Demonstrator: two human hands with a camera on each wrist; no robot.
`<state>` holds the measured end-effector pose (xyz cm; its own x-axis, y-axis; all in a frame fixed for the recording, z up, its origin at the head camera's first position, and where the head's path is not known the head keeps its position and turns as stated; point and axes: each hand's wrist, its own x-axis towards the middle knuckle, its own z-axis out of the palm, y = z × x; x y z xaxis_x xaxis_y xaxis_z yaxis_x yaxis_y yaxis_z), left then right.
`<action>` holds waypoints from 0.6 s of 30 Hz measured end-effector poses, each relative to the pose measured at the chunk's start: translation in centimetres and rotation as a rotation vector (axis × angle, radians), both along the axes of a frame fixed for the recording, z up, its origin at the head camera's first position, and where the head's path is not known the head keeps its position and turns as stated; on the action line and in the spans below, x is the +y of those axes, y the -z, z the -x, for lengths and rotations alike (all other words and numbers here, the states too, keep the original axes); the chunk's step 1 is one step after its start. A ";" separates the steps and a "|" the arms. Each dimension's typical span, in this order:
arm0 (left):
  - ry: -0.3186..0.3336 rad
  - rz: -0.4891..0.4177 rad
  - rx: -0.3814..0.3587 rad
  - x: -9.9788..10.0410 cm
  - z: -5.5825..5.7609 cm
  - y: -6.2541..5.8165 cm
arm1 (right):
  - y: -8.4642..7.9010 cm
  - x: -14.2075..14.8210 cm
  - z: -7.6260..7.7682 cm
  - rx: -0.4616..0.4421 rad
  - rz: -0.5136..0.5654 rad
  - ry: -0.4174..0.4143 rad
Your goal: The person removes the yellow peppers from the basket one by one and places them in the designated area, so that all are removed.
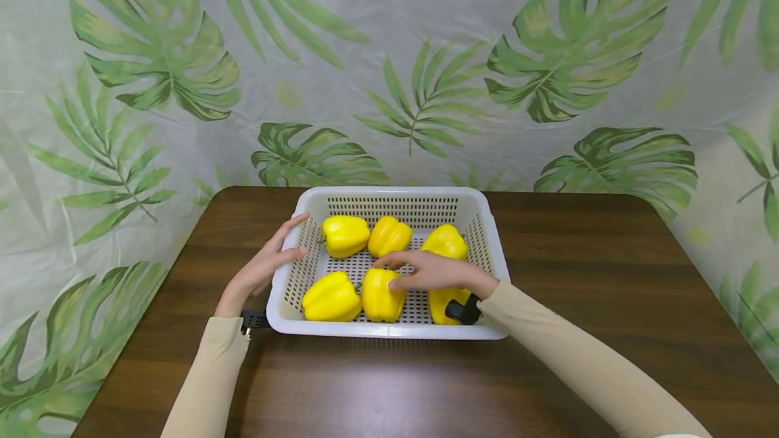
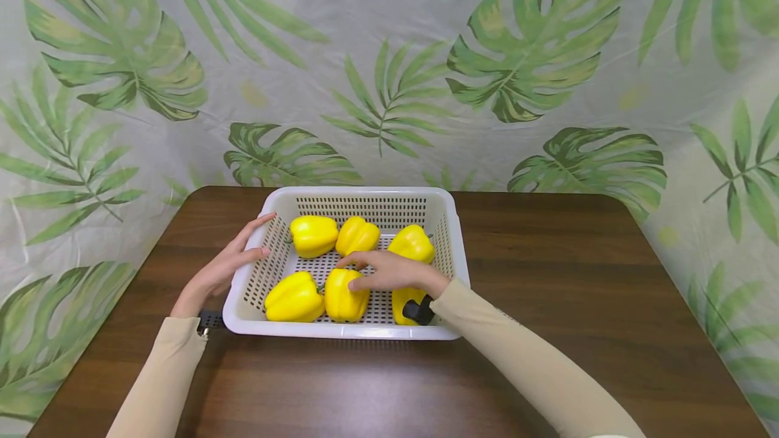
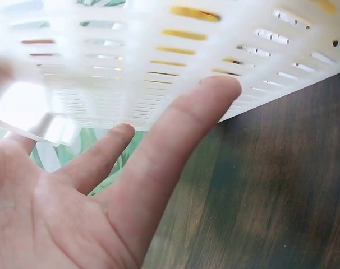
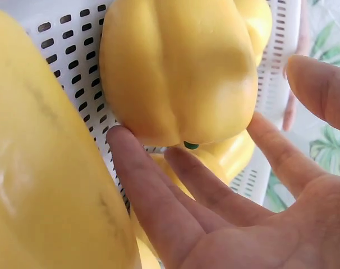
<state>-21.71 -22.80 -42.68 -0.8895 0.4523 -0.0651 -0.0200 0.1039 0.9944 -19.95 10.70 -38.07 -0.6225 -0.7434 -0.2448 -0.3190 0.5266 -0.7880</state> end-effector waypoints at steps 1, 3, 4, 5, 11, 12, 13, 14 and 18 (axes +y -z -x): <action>-0.004 0.001 0.001 0.0 0.0 0.0 | 0.0 -0.1 0.0 -0.010 -0.002 0.001; -0.007 0.001 -0.002 0.0 0.0 0.1 | 0.1 -0.2 0.0 -0.018 -0.003 -0.008; -0.008 0.000 -0.003 0.0 0.0 0.1 | 0.2 -0.3 0.0 -0.019 -0.004 -0.017; -0.011 -0.001 -0.007 0.0 0.0 0.1 | 0.2 -0.4 0.0 -0.019 -0.005 -0.028; -0.009 -0.001 -0.006 0.0 0.0 0.2 | 0.6 -0.8 0.1 -0.013 0.005 -0.063; -0.009 0.000 -0.006 0.0 0.0 0.2 | 0.6 -0.9 0.1 -0.014 0.007 -0.059; -0.010 0.001 -0.006 0.0 0.0 0.1 | 0.7 -0.9 0.1 -0.015 0.008 -0.056; -0.011 0.002 -0.006 0.0 -0.1 0.1 | 0.7 -0.9 0.2 -0.015 0.007 -0.052; -0.012 0.000 -0.004 0.0 0.0 0.1 | 0.9 -1.0 0.3 -0.018 0.008 -0.039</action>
<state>-21.68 -22.80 -42.81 -0.8946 0.4415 -0.0692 -0.0256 0.1039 0.9943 -20.21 9.69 -39.02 -0.5886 -0.7688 -0.2501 -0.3247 0.5082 -0.7977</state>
